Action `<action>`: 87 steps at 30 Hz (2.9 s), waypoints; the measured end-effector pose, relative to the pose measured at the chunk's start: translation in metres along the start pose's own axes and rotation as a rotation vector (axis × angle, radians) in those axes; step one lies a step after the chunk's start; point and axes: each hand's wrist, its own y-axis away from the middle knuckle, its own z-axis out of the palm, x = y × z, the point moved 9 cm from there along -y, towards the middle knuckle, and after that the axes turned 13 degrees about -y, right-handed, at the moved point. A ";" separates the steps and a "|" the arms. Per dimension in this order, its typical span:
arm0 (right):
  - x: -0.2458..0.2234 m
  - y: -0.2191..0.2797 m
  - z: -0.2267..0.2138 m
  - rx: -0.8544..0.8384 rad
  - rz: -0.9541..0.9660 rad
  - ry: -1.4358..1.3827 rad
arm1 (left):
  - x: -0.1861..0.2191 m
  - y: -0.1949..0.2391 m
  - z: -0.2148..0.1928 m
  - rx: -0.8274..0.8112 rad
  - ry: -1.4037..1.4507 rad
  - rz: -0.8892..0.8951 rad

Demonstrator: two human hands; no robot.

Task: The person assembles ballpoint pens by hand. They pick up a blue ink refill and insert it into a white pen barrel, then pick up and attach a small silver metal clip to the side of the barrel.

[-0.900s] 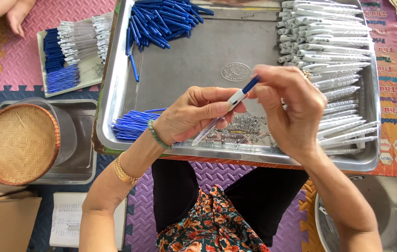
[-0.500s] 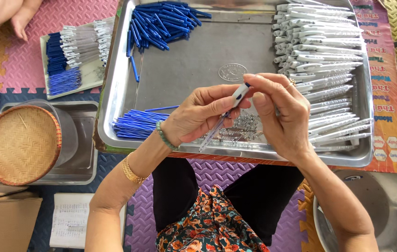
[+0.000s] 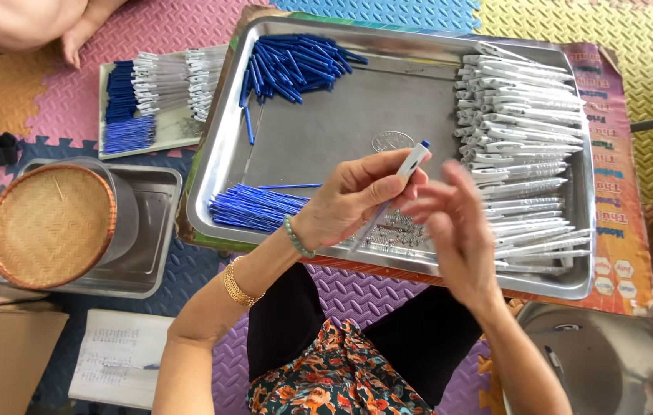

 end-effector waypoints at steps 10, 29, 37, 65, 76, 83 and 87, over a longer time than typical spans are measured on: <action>0.027 0.055 0.025 0.075 0.171 0.242 | -0.009 0.009 0.030 0.076 -0.081 0.118; 0.118 0.631 -0.343 0.451 1.434 1.184 | 0.053 0.097 -0.038 0.224 -1.340 0.281; 0.092 0.567 -0.361 0.563 1.196 1.426 | 0.079 0.096 -0.090 0.302 -1.789 0.382; 0.301 -0.150 -0.091 -0.427 0.224 1.510 | -0.029 0.072 -0.201 0.035 -2.327 0.009; 0.150 -0.039 0.021 -0.441 0.349 0.769 | -0.017 0.075 -0.177 0.012 -2.485 0.346; 0.149 -0.029 0.037 -0.423 0.336 0.674 | 0.003 0.077 -0.158 0.010 -2.493 0.361; 0.140 -0.030 0.034 -0.364 0.293 0.636 | 0.012 0.074 -0.138 -0.036 -2.511 0.406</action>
